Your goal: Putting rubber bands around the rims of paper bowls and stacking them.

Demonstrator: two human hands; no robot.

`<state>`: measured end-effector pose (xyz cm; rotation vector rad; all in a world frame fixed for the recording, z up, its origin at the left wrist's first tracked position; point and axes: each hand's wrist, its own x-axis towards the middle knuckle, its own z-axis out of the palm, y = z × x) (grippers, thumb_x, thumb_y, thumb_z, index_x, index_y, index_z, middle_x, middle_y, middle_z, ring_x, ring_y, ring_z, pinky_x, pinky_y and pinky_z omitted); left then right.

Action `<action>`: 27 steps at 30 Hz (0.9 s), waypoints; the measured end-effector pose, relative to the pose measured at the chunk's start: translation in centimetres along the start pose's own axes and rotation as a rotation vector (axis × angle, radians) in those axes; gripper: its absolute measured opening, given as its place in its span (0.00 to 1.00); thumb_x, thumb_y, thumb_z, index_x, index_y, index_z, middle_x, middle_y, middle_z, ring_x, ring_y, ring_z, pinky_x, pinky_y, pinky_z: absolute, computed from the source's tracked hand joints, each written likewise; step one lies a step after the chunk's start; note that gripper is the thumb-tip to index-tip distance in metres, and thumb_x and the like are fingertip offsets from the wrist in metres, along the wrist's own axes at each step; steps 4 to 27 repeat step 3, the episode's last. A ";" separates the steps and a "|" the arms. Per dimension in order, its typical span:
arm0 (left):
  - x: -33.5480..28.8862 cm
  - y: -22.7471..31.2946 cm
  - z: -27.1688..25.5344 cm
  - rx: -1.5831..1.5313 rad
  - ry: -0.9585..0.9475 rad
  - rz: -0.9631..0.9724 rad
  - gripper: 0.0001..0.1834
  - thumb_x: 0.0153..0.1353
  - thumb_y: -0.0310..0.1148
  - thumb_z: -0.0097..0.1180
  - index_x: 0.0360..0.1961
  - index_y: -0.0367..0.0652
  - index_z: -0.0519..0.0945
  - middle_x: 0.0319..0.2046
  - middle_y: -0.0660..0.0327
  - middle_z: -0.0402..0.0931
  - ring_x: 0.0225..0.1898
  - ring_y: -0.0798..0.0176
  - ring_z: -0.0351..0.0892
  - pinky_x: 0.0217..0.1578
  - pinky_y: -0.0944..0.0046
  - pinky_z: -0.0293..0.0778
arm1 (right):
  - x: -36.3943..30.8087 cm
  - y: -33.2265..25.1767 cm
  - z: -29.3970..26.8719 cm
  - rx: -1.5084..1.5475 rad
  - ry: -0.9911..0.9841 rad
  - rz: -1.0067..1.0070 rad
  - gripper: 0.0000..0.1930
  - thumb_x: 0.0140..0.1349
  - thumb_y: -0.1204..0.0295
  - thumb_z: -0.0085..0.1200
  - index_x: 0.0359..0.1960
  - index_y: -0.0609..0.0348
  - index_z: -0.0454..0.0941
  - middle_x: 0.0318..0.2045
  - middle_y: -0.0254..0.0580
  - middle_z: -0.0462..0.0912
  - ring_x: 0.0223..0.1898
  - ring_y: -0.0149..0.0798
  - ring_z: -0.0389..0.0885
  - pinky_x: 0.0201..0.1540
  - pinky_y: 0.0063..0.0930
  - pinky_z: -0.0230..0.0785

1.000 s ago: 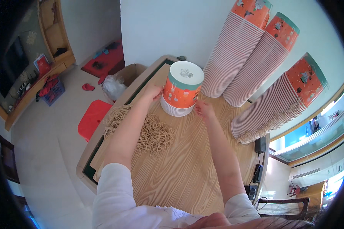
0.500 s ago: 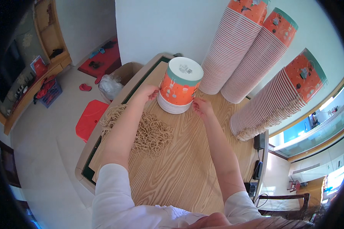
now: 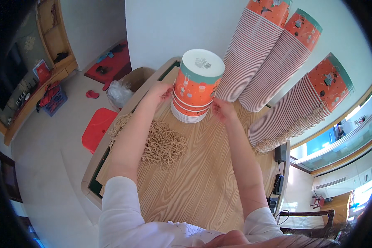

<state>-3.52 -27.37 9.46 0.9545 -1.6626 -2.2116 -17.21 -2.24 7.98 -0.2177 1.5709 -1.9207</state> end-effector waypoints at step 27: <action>-1.6 2.2 0.3 0.007 0.031 0.083 0.05 0.56 0.30 0.59 0.29 0.42 0.76 0.23 0.64 0.75 0.22 0.68 0.73 0.24 0.66 0.72 | -0.6 -2.0 0.2 0.040 -0.100 -0.030 0.07 0.61 0.69 0.56 0.35 0.59 0.76 0.24 0.32 0.76 0.23 0.28 0.73 0.25 0.21 0.69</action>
